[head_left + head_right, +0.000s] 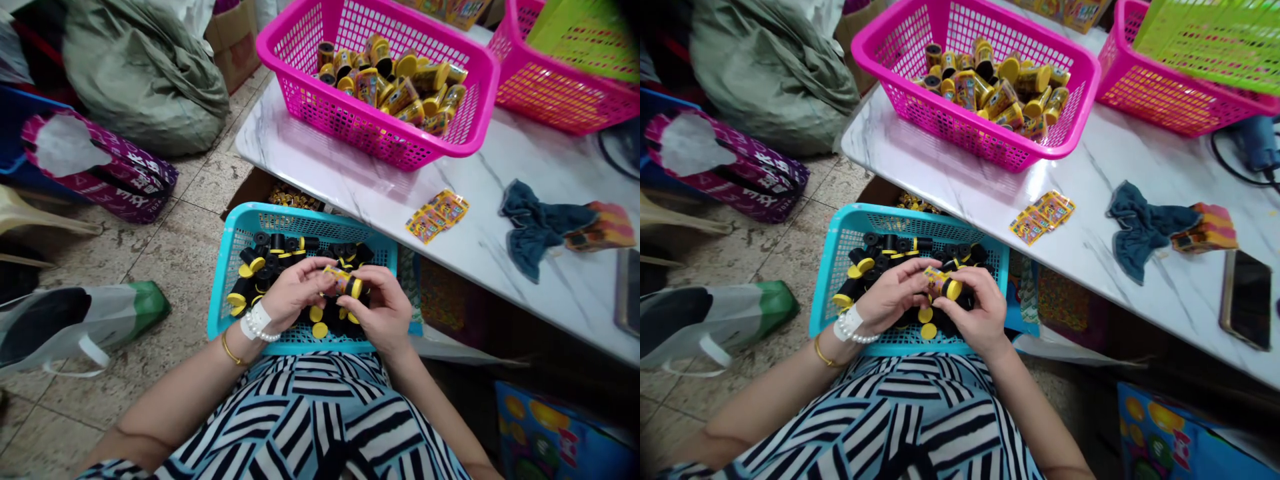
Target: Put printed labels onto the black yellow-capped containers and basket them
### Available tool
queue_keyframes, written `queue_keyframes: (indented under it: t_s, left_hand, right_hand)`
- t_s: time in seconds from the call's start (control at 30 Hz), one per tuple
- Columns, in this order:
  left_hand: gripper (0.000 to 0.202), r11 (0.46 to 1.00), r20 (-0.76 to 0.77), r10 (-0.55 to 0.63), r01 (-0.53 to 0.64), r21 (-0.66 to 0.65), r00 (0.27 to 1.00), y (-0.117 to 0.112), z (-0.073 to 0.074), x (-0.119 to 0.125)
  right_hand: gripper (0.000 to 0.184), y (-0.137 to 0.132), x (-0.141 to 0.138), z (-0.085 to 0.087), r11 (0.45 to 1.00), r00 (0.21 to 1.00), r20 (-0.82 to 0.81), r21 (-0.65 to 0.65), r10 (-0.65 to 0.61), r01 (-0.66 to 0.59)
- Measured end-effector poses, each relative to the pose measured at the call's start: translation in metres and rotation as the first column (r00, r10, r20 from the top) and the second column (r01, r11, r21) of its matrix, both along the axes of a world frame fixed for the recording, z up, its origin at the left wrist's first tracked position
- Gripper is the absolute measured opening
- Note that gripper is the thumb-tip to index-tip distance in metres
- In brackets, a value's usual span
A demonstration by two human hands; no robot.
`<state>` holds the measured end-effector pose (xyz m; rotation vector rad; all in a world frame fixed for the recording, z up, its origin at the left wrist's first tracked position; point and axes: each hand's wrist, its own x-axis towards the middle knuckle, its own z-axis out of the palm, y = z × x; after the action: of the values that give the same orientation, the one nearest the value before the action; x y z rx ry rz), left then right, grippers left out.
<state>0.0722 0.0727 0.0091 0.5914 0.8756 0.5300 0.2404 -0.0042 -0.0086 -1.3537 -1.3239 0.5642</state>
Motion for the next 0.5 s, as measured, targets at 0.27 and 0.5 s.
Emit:
queue_keyframes:
  t_s: [0.27, 0.5]
  left_hand:
    - [0.033, 0.957, -0.094, -0.167, 0.185, 0.223, 0.981, 0.004, -0.005, 0.010]
    - [0.049, 0.970, 0.008, -0.243, 0.243, 0.016, 0.970, 0.001, -0.011, 0.005]
  right_hand:
    - [0.045, -0.007, 0.007, 0.009, 0.996, 0.980, 0.179, -0.038, 0.092, -0.087]
    - [0.044, -0.008, 0.009, 0.004, 0.993, 0.948, 0.318, 0.095, 0.033, -0.066]
